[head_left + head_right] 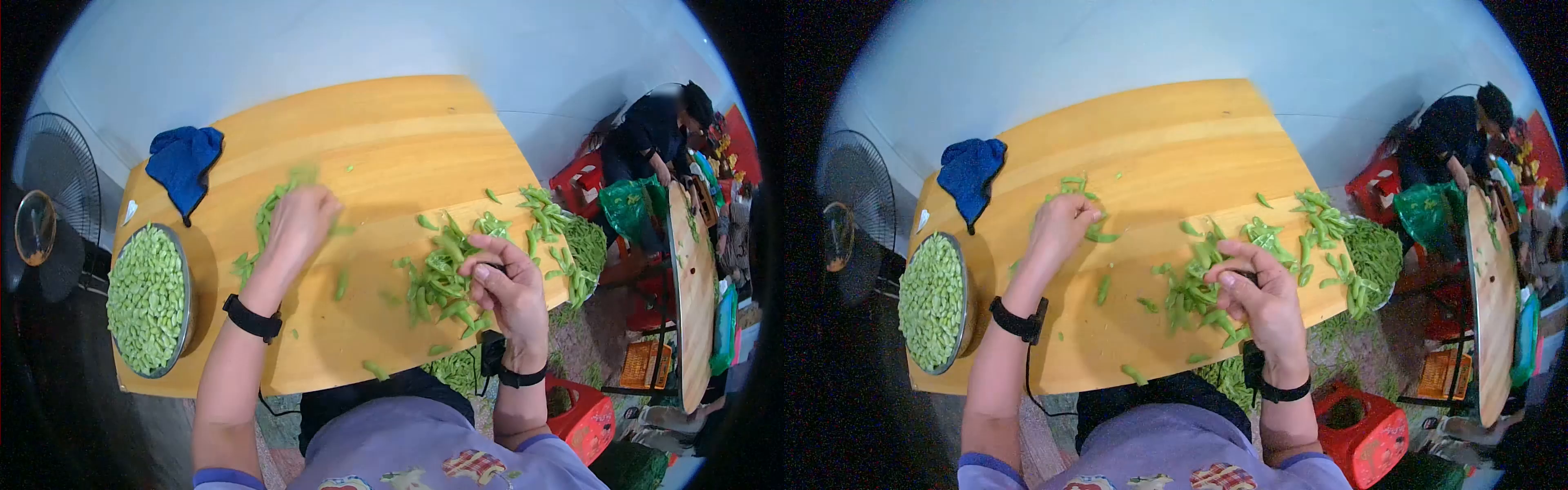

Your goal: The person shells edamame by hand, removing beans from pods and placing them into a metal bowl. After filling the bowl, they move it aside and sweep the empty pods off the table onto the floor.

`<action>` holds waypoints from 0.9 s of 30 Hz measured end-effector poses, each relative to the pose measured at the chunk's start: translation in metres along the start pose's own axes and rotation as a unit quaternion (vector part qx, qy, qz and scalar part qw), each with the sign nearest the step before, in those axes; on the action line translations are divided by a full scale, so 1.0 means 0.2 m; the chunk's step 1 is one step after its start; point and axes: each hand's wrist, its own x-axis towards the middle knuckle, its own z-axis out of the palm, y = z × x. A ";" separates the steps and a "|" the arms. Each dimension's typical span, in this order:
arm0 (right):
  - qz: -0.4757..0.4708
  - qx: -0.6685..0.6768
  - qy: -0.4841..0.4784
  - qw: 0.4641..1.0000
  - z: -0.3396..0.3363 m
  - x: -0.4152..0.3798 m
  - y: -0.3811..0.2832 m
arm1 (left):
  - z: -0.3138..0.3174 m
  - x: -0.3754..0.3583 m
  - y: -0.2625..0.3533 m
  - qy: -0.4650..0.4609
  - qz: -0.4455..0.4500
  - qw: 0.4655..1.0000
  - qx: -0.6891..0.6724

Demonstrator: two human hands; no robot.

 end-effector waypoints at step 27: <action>-0.112 -0.179 -0.122 0.970 0.11 -0.09 -0.02 | -0.06 -0.35 0.37 -0.188 -0.199 0.660 -0.699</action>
